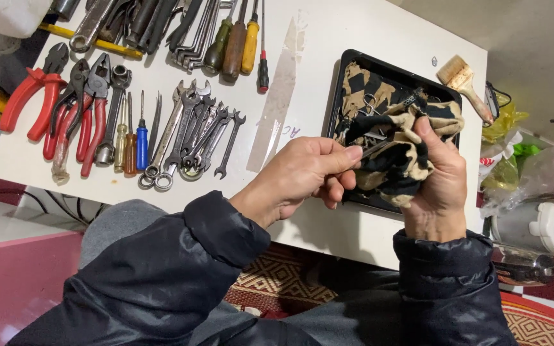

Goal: Cleaning and wrapping small metal components with a cloth and a thin tool at a workbench.

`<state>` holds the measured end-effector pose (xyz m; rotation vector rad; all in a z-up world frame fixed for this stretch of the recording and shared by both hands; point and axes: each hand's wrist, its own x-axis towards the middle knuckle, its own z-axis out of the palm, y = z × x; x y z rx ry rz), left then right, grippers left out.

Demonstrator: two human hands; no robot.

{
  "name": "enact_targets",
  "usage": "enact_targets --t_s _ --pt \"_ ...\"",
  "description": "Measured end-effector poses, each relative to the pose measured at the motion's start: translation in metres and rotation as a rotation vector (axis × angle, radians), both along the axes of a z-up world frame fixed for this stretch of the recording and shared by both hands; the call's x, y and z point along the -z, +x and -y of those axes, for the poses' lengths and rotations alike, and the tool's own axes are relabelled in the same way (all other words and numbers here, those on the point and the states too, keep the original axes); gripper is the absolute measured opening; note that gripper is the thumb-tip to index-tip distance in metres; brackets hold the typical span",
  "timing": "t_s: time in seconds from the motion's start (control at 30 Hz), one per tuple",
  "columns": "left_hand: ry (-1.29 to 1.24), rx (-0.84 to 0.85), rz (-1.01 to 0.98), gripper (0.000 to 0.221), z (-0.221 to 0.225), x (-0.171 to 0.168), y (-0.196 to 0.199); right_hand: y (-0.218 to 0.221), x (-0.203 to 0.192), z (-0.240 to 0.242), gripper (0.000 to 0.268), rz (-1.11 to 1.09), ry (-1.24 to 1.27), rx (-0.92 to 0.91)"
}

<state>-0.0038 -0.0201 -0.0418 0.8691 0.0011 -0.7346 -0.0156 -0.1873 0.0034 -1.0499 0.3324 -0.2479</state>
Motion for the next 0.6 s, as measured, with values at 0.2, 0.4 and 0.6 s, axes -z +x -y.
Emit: enact_targets --t_s 0.2,0.4,0.6 --pt "0.388 -0.008 0.142 0.023 -0.017 -0.036 0.003 0.003 -0.001 0.029 0.024 0.046 0.119 -0.058" --pt "0.598 0.036 0.303 0.022 -0.018 -0.042 0.001 -0.014 -0.004 0.024 0.023 -0.036 -0.69 -0.179" --pt "0.68 0.062 0.318 0.022 -0.024 -0.043 0.004 -0.016 -0.007 0.014 0.037 -0.212 -0.973 -0.292"
